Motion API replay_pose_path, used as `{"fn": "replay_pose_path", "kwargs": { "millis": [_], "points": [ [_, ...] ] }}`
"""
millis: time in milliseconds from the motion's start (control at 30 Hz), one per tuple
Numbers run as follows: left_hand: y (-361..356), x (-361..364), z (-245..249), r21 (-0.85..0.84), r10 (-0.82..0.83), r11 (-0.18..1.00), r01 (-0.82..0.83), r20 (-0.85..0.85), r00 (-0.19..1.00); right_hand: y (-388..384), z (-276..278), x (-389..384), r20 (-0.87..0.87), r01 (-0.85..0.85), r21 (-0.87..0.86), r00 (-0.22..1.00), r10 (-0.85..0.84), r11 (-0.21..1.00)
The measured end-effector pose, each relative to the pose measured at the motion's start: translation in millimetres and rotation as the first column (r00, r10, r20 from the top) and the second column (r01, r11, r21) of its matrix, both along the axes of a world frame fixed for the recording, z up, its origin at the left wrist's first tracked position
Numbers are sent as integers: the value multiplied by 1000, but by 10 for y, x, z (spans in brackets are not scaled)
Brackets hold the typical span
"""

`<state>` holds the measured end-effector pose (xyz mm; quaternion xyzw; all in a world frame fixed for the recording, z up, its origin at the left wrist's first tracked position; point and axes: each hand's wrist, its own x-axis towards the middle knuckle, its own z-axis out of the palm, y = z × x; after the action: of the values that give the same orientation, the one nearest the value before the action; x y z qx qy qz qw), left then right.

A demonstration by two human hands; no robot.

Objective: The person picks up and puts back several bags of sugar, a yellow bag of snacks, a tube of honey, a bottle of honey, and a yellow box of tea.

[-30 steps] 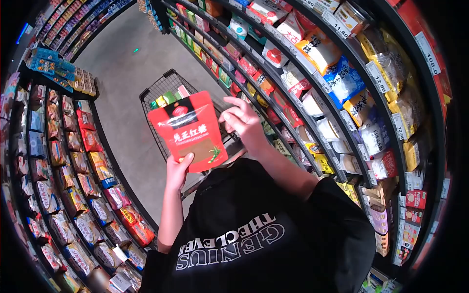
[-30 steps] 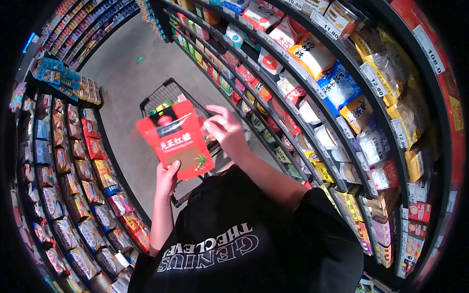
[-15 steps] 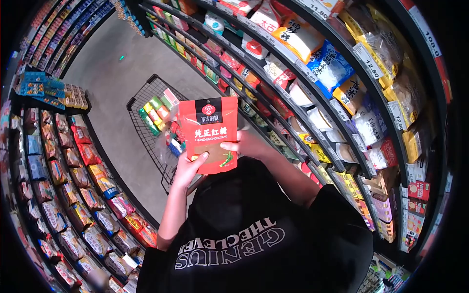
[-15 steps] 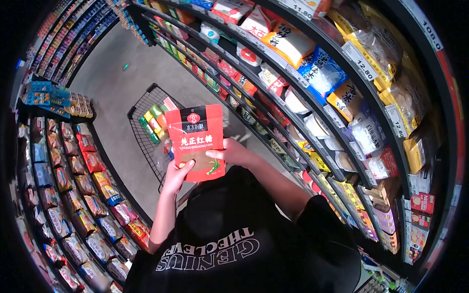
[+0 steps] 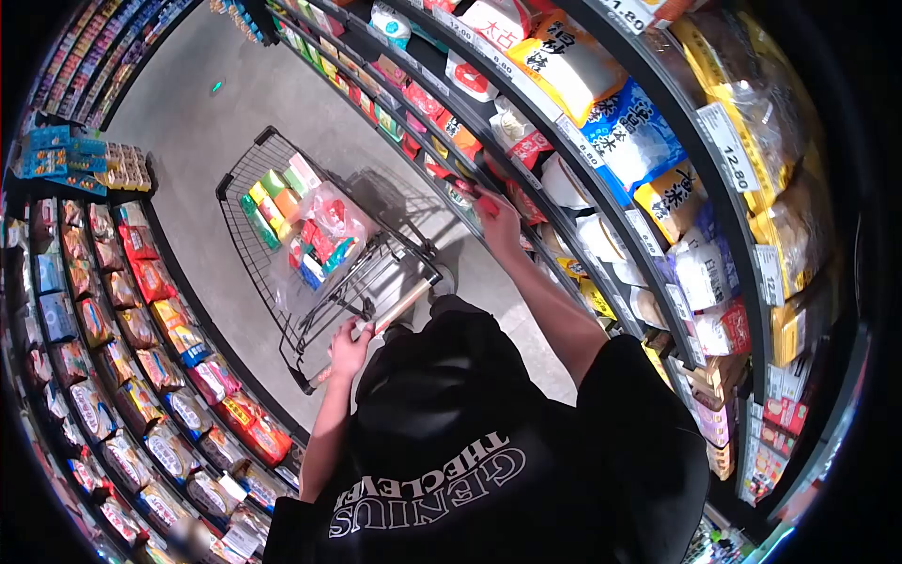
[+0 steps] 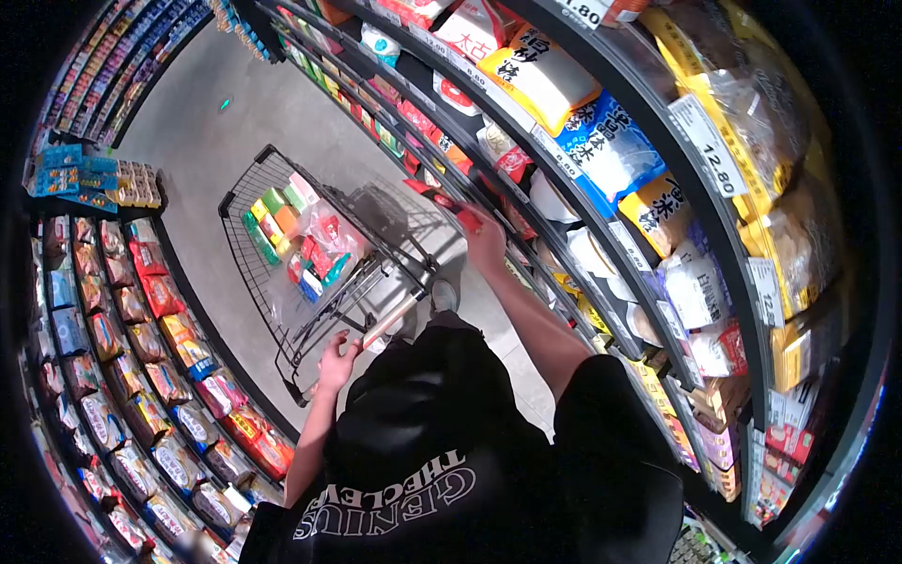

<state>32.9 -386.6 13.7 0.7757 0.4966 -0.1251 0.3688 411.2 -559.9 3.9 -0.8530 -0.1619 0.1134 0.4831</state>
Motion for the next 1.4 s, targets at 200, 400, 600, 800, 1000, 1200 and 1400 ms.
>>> {"fn": "replay_pose_path", "kwargs": {
  "millis": [200,400,600,800,1000,1200,1400],
  "points": [
    [-279,-81,-101,241,-213,947,214,-33,977,3,-1160,699,304,-27,19,953,20,999],
    [-257,-103,-8,153,-181,970,189,-64,981,121,-1653,986,342,213,-147,927,-153,966],
    [-232,-38,69,97,-165,980,172,-80,983,224,-1819,1049,403,362,-183,876,-265,914],
    [-211,-16,80,148,-161,975,164,-33,986,306,-1578,1014,-42,374,-439,899,-435,817],
    [-201,9,85,166,-128,978,128,-13,992,370,-1447,864,13,529,-101,848,-530,843],
    [-182,39,137,184,-119,976,118,-2,993,630,-706,801,-477,685,-190,562,-676,703],
    [-175,-6,95,239,-134,963,124,23,991,471,-1015,887,-655,662,-5,564,-503,749]
  ]
}}
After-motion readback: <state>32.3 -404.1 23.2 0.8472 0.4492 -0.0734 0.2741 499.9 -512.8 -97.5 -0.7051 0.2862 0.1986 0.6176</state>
